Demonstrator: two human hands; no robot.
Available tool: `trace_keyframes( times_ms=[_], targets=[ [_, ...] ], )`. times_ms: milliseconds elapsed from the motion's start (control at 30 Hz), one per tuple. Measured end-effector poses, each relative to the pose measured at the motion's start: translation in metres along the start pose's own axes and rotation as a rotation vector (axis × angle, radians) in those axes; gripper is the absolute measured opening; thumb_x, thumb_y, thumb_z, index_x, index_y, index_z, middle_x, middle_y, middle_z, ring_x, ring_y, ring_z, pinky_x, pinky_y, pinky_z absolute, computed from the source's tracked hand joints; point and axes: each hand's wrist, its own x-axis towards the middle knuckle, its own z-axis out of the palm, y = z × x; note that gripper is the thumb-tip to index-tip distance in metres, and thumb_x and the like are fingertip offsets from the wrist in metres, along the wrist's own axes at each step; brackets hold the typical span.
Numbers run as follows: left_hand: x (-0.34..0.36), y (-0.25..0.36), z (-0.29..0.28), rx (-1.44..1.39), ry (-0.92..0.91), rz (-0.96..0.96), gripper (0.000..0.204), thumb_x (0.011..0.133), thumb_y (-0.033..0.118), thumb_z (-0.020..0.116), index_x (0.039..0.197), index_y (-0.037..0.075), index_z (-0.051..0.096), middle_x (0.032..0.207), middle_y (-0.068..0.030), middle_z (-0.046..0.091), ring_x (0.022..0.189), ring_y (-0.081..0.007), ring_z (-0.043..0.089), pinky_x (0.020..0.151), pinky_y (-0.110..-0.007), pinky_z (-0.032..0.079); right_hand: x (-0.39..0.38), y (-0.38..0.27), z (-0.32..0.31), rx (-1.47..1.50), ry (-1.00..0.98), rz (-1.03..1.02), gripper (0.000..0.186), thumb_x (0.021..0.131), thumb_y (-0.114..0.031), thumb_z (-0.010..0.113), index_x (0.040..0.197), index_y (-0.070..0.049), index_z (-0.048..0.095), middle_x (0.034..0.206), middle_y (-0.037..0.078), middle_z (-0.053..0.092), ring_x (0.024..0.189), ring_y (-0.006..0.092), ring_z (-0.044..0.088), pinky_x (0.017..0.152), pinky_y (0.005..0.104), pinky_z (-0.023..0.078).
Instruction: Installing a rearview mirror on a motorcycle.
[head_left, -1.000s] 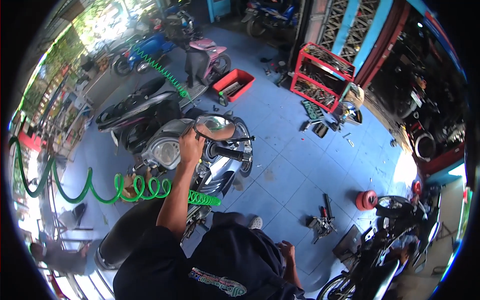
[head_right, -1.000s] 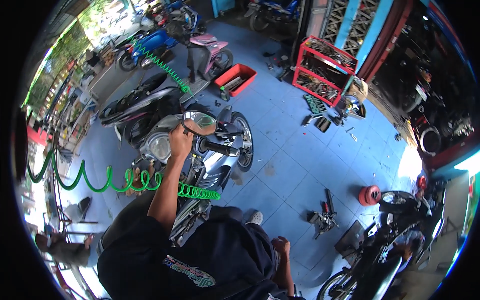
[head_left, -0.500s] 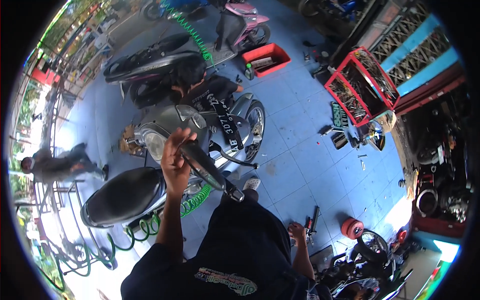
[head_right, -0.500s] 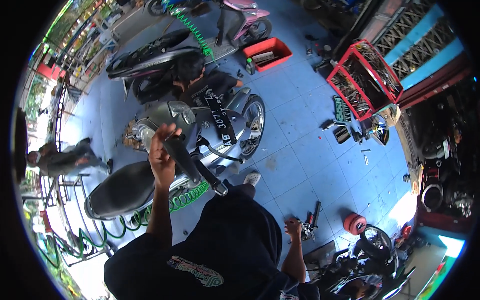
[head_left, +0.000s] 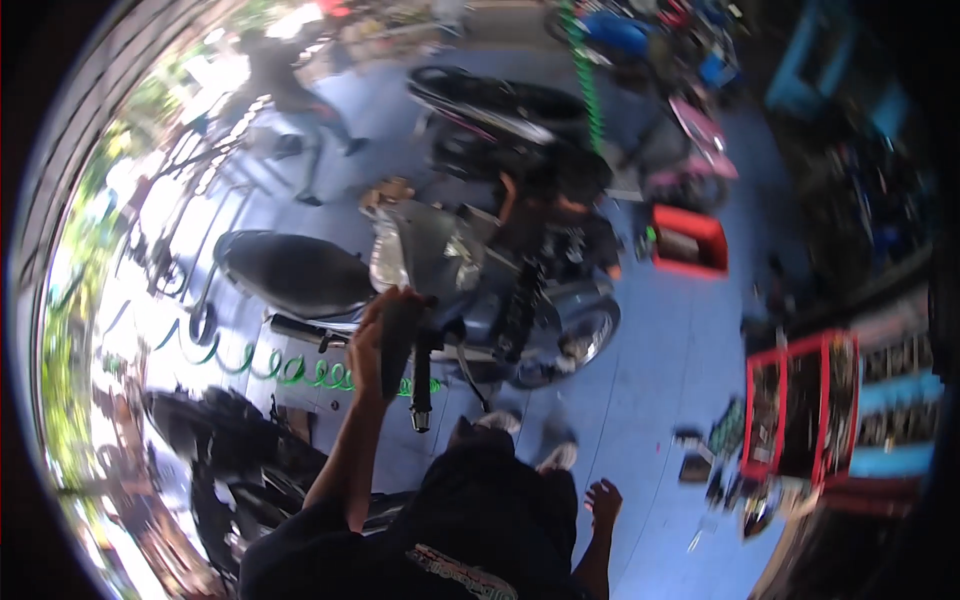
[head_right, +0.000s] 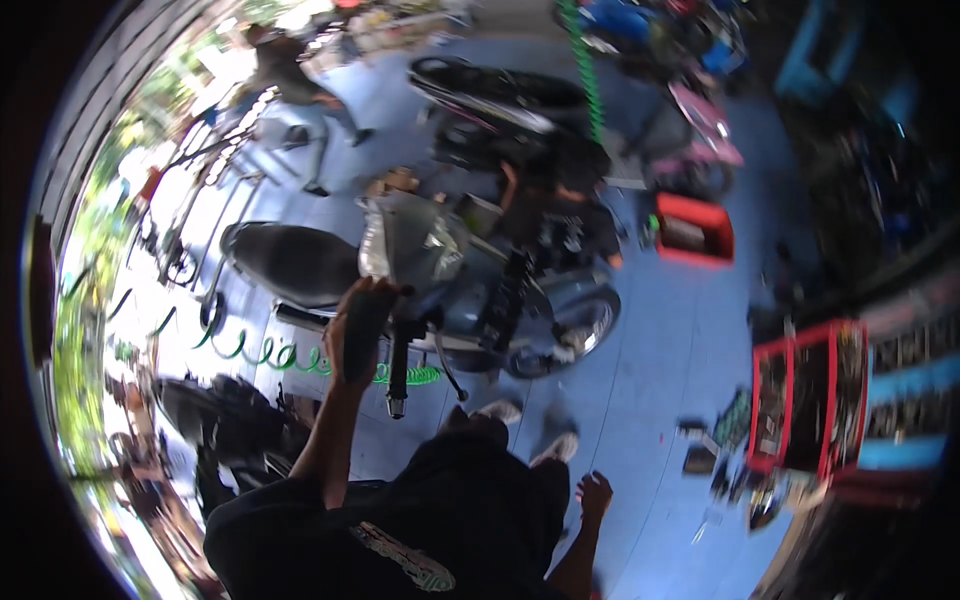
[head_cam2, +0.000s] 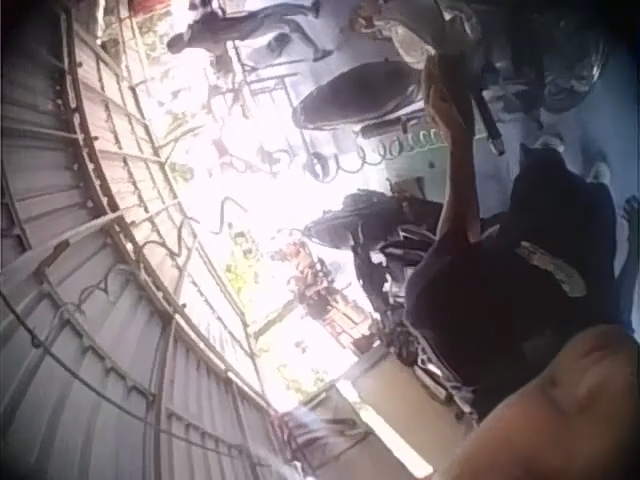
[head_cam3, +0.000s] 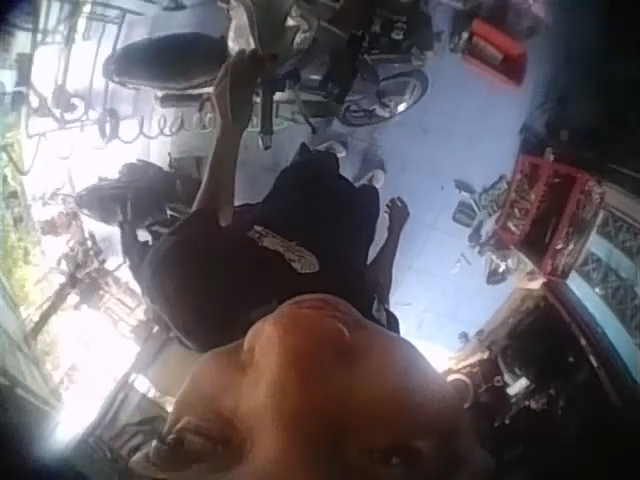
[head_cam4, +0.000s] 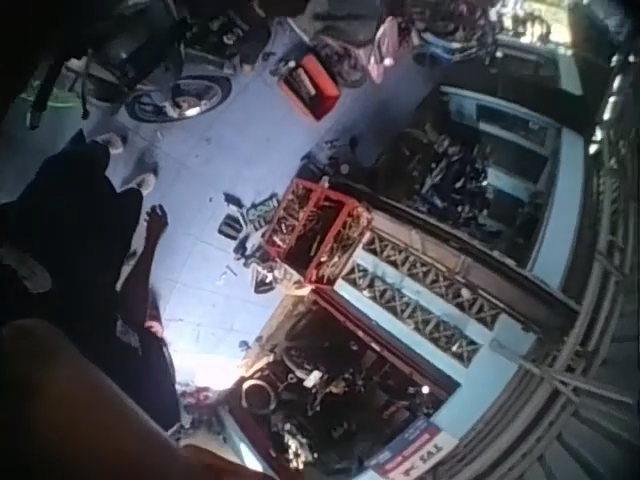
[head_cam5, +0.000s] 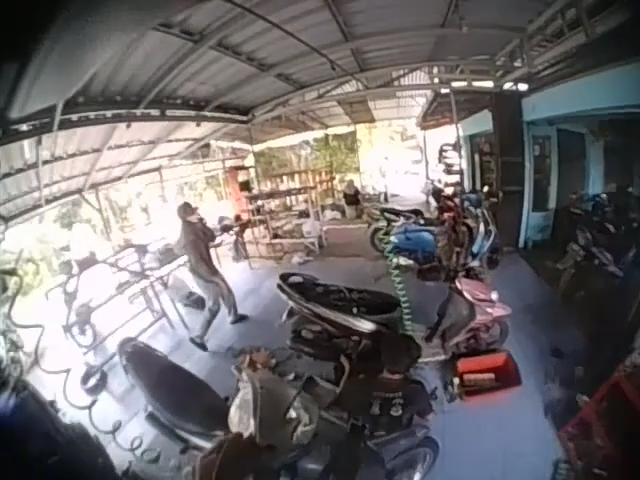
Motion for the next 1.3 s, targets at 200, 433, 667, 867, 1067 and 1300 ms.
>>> trace_keyframes(
  times_ms=[200, 433, 667, 867, 1067, 1300],
  targets=[
    [-0.048, 0.038, 0.041, -0.001, 0.329, 0.122, 0.048, 0.092, 0.0, 0.077, 0.137, -0.002, 0.062, 0.134, -0.0143, 0.067, 0.123, -0.0209, 0.066, 0.103, -0.033, 0.052, -0.004, -0.236, 0.068, -0.127, -0.44, -0.396, 0.051, 0.098, -0.021, 0.072, 0.142, 0.0, 0.056, 0.11, 0.013, 0.073, 0.095, 0.025, 0.074, 0.074, 0.0369, 0.061],
    [-0.061, 0.041, 0.046, -0.561, 0.311, -0.038, 0.069, 0.109, 0.048, 0.046, 0.152, -0.005, 0.042, 0.144, -0.021, 0.059, 0.133, -0.0296, 0.059, 0.116, -0.043, 0.043, -0.144, -0.385, 0.218, -0.039, -1.255, -0.265, 0.06, 0.105, -0.042, 0.064, 0.142, 0.004, 0.055, 0.124, 0.016, 0.072, 0.112, 0.0291, 0.072, 0.096, 0.0441, 0.059],
    [-0.053, 0.037, 0.02, -0.278, 0.28, -0.071, 0.07, 0.111, 0.05, 0.039, 0.151, -0.008, 0.042, 0.145, -0.026, 0.058, 0.131, -0.0338, 0.061, 0.113, -0.044, 0.046, -0.207, -0.383, 0.307, 0.042, -1.332, 0.087, 0.058, 0.111, -0.045, 0.048, 0.142, 0.003, 0.055, 0.137, 0.02, 0.065, 0.131, 0.0361, 0.061, 0.109, 0.0506, 0.051],
    [-0.06, 0.023, -0.02, 0.047, 0.312, -0.178, 0.05, 0.109, 0.034, 0.058, 0.136, -0.008, 0.056, 0.122, -0.0203, 0.071, 0.112, -0.027, 0.071, 0.097, -0.037, 0.055, -0.225, -0.382, 0.33, 0.258, -1.462, 0.468, 0.059, 0.112, -0.045, 0.045, 0.14, 0.006, 0.054, 0.136, 0.022, 0.065, 0.136, 0.037, 0.057, 0.117, 0.0511, 0.042],
    [-0.061, 0.006, -0.018, 0.436, 0.244, -0.408, 0.057, 0.097, 0.023, 0.073, 0.142, -0.001, 0.049, 0.113, -0.0219, 0.073, 0.103, -0.0299, 0.074, 0.085, -0.042, 0.06, -0.222, -0.39, 0.35, 0.366, -1.354, 0.644, 0.049, 0.106, -0.035, 0.051, 0.132, 0.005, 0.06, 0.123, 0.018, 0.07, 0.118, 0.0363, 0.067, 0.107, 0.0495, 0.051],
    [-0.073, 0.009, 0.006, 0.193, 0.157, -0.471, 0.066, 0.098, 0.014, 0.068, 0.155, 0.005, 0.035, 0.131, -0.0246, 0.065, 0.119, -0.0373, 0.068, 0.094, -0.042, 0.056, -0.237, -0.401, 0.347, 0.426, -1.39, 0.596, 0.036, 0.11, -0.035, 0.047, 0.117, -0.005, 0.065, 0.121, 0.016, 0.071, 0.111, 0.0325, 0.069, 0.098, 0.0521, 0.054]
  ],
)
